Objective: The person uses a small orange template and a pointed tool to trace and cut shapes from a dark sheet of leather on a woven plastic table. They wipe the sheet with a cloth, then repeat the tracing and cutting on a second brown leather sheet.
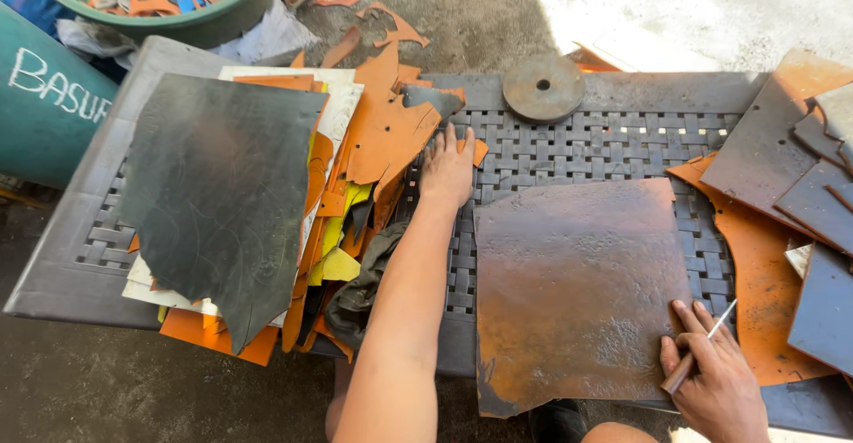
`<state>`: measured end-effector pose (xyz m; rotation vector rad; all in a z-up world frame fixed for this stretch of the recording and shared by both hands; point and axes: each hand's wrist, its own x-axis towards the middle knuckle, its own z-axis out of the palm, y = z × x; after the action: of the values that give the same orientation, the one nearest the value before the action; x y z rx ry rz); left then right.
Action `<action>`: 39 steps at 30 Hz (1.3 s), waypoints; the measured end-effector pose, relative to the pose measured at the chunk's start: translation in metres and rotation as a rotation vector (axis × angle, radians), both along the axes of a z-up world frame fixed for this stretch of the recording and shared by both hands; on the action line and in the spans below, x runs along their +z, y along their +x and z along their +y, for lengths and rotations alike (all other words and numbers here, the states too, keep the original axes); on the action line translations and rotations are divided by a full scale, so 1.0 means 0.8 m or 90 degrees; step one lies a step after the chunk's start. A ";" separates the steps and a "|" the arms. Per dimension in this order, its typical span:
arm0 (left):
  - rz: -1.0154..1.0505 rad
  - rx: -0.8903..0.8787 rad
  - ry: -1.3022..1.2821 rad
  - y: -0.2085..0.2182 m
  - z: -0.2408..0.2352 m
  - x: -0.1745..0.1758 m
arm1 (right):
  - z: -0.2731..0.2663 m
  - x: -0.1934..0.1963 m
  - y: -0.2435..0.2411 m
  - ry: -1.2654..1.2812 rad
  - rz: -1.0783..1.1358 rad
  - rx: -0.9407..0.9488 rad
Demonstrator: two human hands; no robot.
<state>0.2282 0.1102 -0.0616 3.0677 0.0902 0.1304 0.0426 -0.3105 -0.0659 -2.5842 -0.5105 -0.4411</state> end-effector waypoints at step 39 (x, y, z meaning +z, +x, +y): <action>0.000 -0.102 -0.260 -0.229 -0.061 0.032 | 0.136 0.020 0.053 0.018 0.110 0.219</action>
<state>0.0453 0.0613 -0.0359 2.6545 -0.1142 0.0889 0.0851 -0.2016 -0.0498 -2.4124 -0.8588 -0.1053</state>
